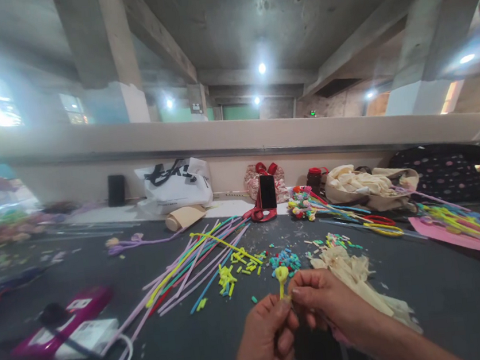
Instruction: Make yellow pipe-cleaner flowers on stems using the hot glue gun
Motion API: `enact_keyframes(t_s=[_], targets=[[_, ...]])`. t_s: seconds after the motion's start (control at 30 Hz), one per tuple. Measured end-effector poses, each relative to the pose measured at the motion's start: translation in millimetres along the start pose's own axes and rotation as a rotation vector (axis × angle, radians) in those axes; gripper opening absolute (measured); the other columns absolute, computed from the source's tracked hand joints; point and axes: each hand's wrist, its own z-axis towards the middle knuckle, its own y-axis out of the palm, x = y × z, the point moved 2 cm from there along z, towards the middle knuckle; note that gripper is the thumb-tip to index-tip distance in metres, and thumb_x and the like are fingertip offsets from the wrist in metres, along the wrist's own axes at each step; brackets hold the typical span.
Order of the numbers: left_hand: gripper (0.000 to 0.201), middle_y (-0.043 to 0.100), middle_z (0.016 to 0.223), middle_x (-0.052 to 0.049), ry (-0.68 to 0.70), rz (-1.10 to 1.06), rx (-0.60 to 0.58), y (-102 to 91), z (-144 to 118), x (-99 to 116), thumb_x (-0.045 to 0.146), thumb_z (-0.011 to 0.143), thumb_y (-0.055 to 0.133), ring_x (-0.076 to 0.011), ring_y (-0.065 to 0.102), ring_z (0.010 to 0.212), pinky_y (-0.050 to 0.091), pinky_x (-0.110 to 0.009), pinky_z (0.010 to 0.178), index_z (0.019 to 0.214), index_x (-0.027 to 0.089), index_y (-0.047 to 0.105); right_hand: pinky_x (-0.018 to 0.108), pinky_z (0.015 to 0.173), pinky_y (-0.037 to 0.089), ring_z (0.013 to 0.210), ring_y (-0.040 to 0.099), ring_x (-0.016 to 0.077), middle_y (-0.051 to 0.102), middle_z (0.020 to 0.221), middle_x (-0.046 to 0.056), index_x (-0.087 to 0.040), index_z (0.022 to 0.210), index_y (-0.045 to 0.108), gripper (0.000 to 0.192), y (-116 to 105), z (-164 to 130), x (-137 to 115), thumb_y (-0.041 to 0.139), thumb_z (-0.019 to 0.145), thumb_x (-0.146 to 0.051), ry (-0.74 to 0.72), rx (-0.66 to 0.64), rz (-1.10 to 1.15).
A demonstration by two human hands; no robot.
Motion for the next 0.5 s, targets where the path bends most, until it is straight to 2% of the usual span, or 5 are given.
enact_keyframes(t_s=[0.1, 0.37, 0.5], targets=[[0.032, 0.032, 0.030, 0.010, -0.017, 0.006, -0.024, 0.9, 0.7, 0.7, 0.044, 0.064, 0.060, 0.0007, 0.014, 0.023, 0.008, -0.014, 0.026, 0.056, 0.017, 0.047, 0.012, 0.031, 0.021, 0.033, 0.040, 0.0013, 0.053, 0.049, -0.005, -0.012, 0.066, 0.056, 0.022, -1.9, 1.3, 1.0, 0.063, 0.070, -0.033, 0.036, -0.036, 0.050], [0.030, 0.029, 0.028, 0.010, -0.028, 0.013, 0.002, 1.9, -1.2, 0.8, 0.042, 0.064, 0.060, 0.0006, 0.014, 0.023, 0.009, -0.013, 0.026, 0.055, 0.017, 0.047, 0.013, 0.030, 0.016, 0.031, 0.036, 0.0004, 0.052, 0.051, -0.004, -0.012, 0.065, 0.054, 0.025, -3.7, 8.6, 7.3, 0.064, 0.066, -0.034, 0.110, -0.074, 0.112], [0.027, 0.040, 0.039, 0.008, -0.020, -0.039, 0.048, 0.1, -1.0, 2.5, 0.037, 0.061, 0.063, 0.0017, 0.018, 0.027, 0.009, -0.012, 0.027, 0.057, 0.016, 0.047, 0.013, 0.030, 0.017, 0.032, 0.037, 0.0011, 0.052, 0.051, -0.004, -0.013, 0.065, 0.053, 0.025, 0.1, 10.2, 7.2, 0.060, 0.069, -0.036, 0.088, -0.054, 0.036]])
